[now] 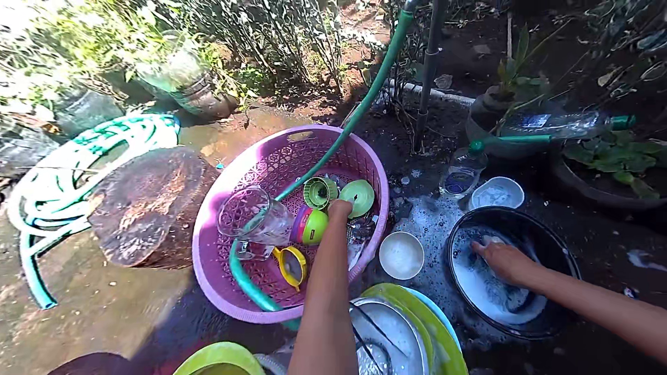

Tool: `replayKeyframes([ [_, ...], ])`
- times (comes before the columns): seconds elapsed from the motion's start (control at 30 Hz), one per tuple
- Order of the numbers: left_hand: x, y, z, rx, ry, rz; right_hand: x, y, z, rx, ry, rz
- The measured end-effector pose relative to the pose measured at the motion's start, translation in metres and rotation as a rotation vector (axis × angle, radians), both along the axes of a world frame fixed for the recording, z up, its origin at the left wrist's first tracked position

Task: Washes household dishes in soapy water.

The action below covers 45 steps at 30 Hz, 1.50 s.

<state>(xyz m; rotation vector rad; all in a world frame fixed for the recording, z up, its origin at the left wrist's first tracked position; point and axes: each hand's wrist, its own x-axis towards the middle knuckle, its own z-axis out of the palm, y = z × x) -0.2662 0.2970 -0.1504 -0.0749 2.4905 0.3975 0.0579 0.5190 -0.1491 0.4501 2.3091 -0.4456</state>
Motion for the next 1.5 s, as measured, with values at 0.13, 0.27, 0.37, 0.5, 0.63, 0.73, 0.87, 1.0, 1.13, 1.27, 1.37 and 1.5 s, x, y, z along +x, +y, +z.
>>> replayKeyframes([
  [0.13, 0.0, 0.011, -0.001, -0.102, -0.012, -0.083, 0.004, 0.003, -0.019, 0.011, -0.009, -0.106],
  [0.27, -0.004, 0.003, -0.011, 0.111, 0.007, 0.085, 0.024, -0.035, -0.022, -0.238, -0.02, 0.096],
  [0.37, 0.007, 0.004, 0.018, 0.313, -0.004, 0.224, 0.029, -0.031, -0.017, -0.539, -0.048, 0.158],
  [0.5, 0.037, -0.003, 0.093, 0.656, 0.053, 0.293, 0.025, -0.002, 0.017, -0.952, 0.079, -0.305],
  [0.63, 0.109, -0.027, 0.16, 1.104, 0.063, 0.295, -0.002, -0.009, 0.106, -1.025, 0.462, -0.463],
  [0.73, 0.163, -0.019, 0.174, 1.277, -0.06, 0.193, -0.024, -0.026, 0.155, -0.772, 0.845, -0.335],
  [0.87, 0.218, 0.003, 0.156, 1.29, -0.178, 0.022, -0.051, -0.067, 0.144, -0.377, 1.327, 0.122],
  [1.0, 0.242, -0.008, 0.129, 1.256, -0.15, 0.02, -0.072, -0.069, 0.128, -0.167, 1.424, 0.204],
  [1.13, 0.255, -0.013, 0.127, 1.281, -0.25, 0.027, -0.085, -0.046, 0.116, -0.147, 1.32, -0.043],
  [1.27, 0.255, -0.011, 0.112, 1.37, -0.159, 0.176, -0.051, -0.102, 0.115, -0.138, 1.456, 0.2],
  [1.37, 0.255, -0.028, 0.111, 1.39, -0.227, 0.176, -0.053, -0.078, 0.11, -0.116, 1.374, 0.064],
  [1.5, 0.253, -0.037, 0.117, 1.489, -0.353, 0.246, -0.063, -0.021, 0.121, -0.731, 0.941, -0.681],
])
